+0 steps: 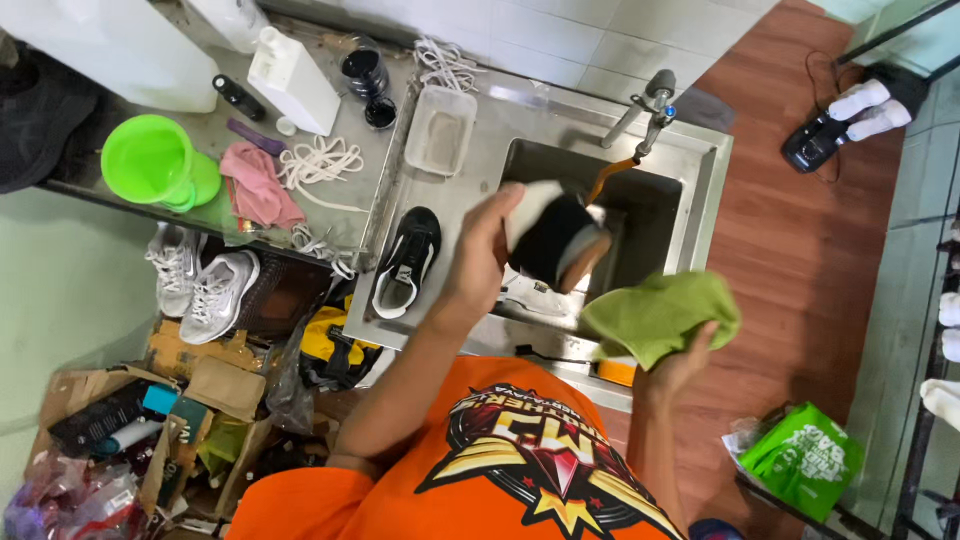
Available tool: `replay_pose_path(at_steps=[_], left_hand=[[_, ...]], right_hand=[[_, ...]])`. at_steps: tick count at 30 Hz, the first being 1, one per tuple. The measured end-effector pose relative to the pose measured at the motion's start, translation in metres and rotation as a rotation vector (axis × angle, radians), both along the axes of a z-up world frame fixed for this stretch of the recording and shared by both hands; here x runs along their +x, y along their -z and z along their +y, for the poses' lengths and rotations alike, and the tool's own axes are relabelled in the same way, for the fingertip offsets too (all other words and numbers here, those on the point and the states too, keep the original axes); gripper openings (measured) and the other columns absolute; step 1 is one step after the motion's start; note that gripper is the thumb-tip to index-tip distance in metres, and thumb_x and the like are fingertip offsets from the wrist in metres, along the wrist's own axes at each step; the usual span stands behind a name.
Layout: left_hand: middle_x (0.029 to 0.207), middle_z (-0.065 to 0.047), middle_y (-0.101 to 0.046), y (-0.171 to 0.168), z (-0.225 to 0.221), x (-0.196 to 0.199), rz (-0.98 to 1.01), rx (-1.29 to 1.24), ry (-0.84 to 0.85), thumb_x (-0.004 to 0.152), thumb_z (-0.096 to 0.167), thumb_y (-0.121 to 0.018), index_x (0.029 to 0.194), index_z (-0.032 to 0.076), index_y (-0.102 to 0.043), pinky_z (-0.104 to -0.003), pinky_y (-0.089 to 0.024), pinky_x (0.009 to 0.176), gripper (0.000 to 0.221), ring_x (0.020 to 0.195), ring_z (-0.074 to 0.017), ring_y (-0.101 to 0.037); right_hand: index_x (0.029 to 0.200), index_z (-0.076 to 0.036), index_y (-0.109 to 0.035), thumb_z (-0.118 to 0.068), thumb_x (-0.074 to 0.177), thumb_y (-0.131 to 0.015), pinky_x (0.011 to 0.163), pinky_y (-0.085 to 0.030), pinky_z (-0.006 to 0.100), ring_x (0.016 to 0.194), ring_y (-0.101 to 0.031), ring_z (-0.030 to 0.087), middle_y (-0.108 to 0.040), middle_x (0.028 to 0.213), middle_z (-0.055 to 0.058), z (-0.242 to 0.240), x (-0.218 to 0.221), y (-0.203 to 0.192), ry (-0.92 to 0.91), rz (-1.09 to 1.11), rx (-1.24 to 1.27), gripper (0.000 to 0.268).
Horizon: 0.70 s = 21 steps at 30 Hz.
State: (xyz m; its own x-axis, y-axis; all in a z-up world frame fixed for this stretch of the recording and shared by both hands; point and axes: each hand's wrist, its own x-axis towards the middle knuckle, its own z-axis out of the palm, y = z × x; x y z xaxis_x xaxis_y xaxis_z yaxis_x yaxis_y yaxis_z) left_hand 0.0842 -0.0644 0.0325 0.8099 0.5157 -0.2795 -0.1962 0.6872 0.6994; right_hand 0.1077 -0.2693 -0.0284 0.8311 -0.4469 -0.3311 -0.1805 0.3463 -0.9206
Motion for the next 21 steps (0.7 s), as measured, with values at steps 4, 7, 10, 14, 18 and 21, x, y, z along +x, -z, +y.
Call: replay_pose_path(at_steps=[4, 7, 10, 14, 18, 21], left_hand=[[0.088, -0.014, -0.074, 0.005, -0.033, -0.010, -0.052, 0.569, 0.190, 0.111, 0.040, -0.048, 0.099, 0.008, -0.079, -0.046, -0.056, 0.097, 0.046, 0.099, -0.0328, -0.075], [0.078, -0.013, -0.060, 0.042, -0.059, -0.003, 0.081, 0.106, 0.017, 0.095, 0.034, -0.071, 0.083, 0.001, -0.074, -0.046, -0.050, 0.089, 0.036, 0.080, -0.0212, -0.057], [0.052, -0.004, -0.057, -0.029, -0.037, -0.016, -0.007, -0.063, 0.298, 0.098, 0.056, -0.046, 0.072, 0.003, -0.067, -0.018, -0.041, 0.045, 0.062, 0.048, -0.0096, -0.058], [0.048, -0.012, -0.053, -0.001, -0.013, -0.010, -0.137, 0.126, 0.440, 0.104, 0.053, -0.035, 0.070, -0.001, -0.065, -0.020, -0.044, 0.043, 0.070, 0.043, -0.0138, -0.057], [0.048, -0.011, -0.054, 0.009, -0.006, -0.013, -0.156, 0.199, 0.432, 0.106, 0.058, -0.020, 0.068, -0.002, -0.064, -0.021, -0.044, 0.042, 0.084, 0.041, -0.0132, -0.054], [0.080, -0.017, -0.066, 0.003, -0.021, -0.023, -0.158, 0.104, 0.489, 0.106, 0.062, -0.024, 0.092, -0.006, -0.070, -0.028, -0.051, 0.064, 0.083, 0.073, -0.0215, -0.065]], right_hand=[[0.141, -0.009, -0.054, -0.058, 0.096, -0.073, 0.110, -0.023, 0.054, 0.134, -0.043, 0.035, -0.050, 0.142, 0.021, -0.008, -0.014, 0.002, -0.015, -0.144, -0.051, 0.069], [0.123, -0.005, -0.056, -0.045, 0.097, -0.072, 0.093, -0.032, 0.047, 0.110, -0.050, 0.030, -0.056, 0.119, 0.019, 0.028, -0.024, 0.036, -0.024, -0.264, -0.082, 0.051], [0.105, -0.001, -0.059, -0.033, 0.097, -0.072, 0.075, -0.042, 0.039, 0.086, -0.057, 0.025, -0.062, 0.095, 0.017, 0.043, -0.008, 0.068, -0.089, -0.403, -0.105, 0.035], [0.087, 0.003, -0.061, -0.020, 0.098, -0.072, 0.058, -0.052, 0.032, 0.063, -0.064, 0.020, -0.068, 0.072, 0.015, 0.008, 0.006, 0.089, -0.220, -0.532, -0.122, 0.028], [0.120, -0.007, -0.065, -0.035, 0.109, -0.059, 0.092, -0.058, 0.032, 0.099, -0.068, 0.016, -0.072, 0.108, 0.007, -0.046, 0.015, 0.087, -0.269, -0.121, 0.389, 0.031], [0.135, -0.012, -0.058, -0.056, 0.111, -0.053, 0.077, -0.054, 0.029, 0.092, -0.067, 0.016, -0.072, 0.107, 0.004, -0.072, -0.002, 0.121, -0.650, 0.420, 1.638, 0.050]])
